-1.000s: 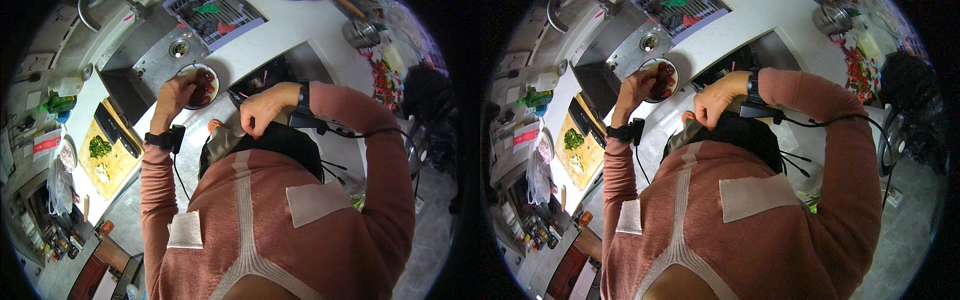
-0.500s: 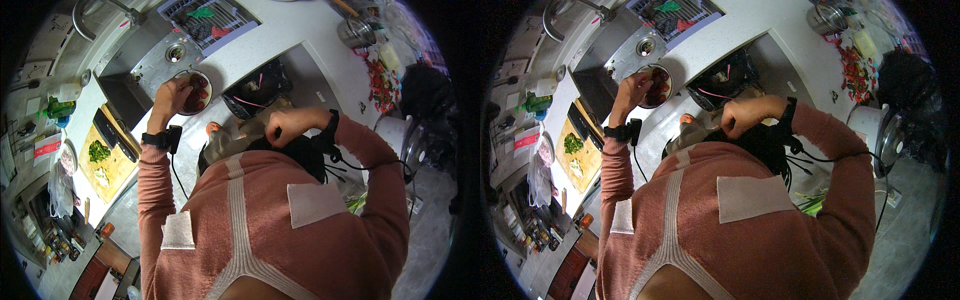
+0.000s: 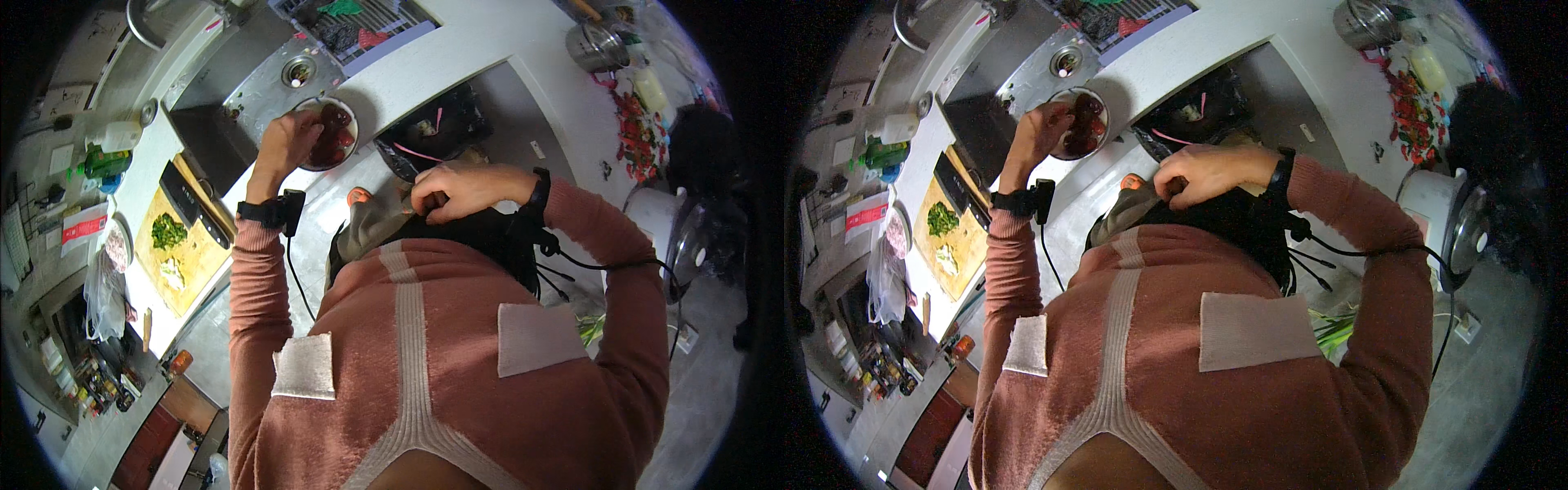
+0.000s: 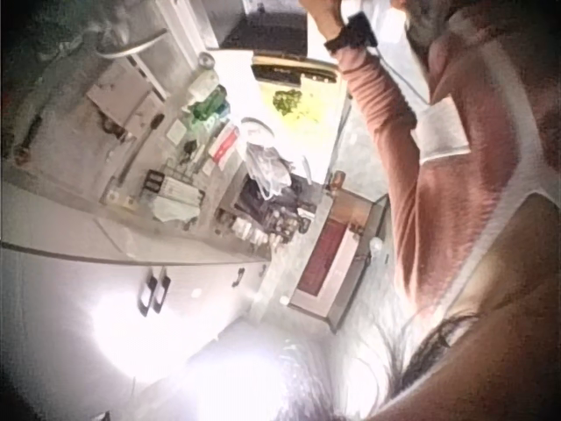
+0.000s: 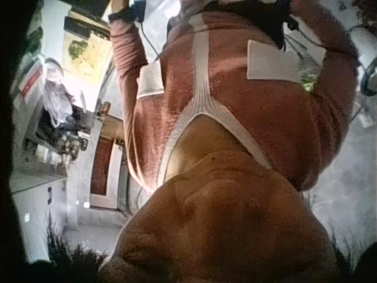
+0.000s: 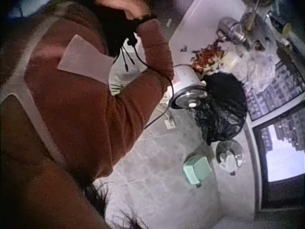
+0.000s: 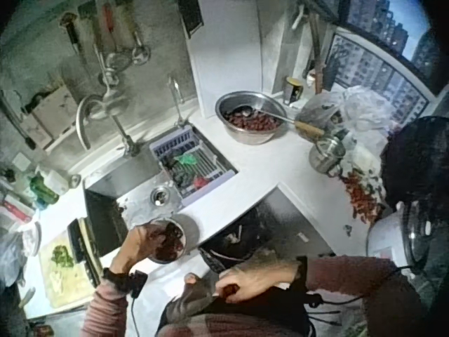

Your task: The person breaks a long root vegetable in half by hand and places the pieces on the counter. They then transfer small reddish oval items into a bowl, add a white powder, and mix the contents by hand.

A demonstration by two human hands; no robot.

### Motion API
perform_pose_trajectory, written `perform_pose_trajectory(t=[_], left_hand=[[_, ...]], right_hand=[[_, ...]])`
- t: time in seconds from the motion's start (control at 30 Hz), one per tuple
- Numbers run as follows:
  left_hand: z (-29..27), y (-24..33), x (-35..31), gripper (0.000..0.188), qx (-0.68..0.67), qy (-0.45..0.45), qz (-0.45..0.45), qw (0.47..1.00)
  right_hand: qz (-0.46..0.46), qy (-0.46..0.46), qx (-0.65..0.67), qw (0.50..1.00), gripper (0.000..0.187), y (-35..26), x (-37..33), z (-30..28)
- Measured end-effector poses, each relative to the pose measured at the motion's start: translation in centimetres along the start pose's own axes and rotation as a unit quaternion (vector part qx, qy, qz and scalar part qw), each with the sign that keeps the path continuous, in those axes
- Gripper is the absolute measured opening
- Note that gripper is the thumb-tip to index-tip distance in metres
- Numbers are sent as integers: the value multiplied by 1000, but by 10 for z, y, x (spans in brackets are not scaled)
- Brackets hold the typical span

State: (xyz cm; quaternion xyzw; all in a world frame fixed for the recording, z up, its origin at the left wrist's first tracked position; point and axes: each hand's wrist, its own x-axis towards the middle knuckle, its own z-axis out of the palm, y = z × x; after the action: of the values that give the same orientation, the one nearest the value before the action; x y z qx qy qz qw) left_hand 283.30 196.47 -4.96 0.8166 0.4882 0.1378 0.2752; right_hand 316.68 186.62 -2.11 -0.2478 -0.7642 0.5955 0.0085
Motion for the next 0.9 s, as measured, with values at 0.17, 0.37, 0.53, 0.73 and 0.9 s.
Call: perform_pose_trajectory(t=[0.17, 0.37, 0.53, 0.73, 0.9], left_hand=[[-9, 0, -4, 27, 8, 8, -3, 1000], [-15, 2, 0, 32, 22, -6, -12, 1000], [-17, -2, 4, 32, 30, -12, -10, 999], [-13, -11, 10, 31, -3, -17, -2, 1000], [-7, -14, 13, 30, 1, -27, -7, 1000]], right_hand=[[-56, 22, -29, 998, 23, -3, 19, 3], [57, -130, -22, 990, 26, 18, 2, -4], [91, -123, 0, 988, 24, 27, -28, 11], [155, -75, 57, 983, 17, 20, -90, 27], [198, 10, 95, 976, 19, 21, -105, 37]])
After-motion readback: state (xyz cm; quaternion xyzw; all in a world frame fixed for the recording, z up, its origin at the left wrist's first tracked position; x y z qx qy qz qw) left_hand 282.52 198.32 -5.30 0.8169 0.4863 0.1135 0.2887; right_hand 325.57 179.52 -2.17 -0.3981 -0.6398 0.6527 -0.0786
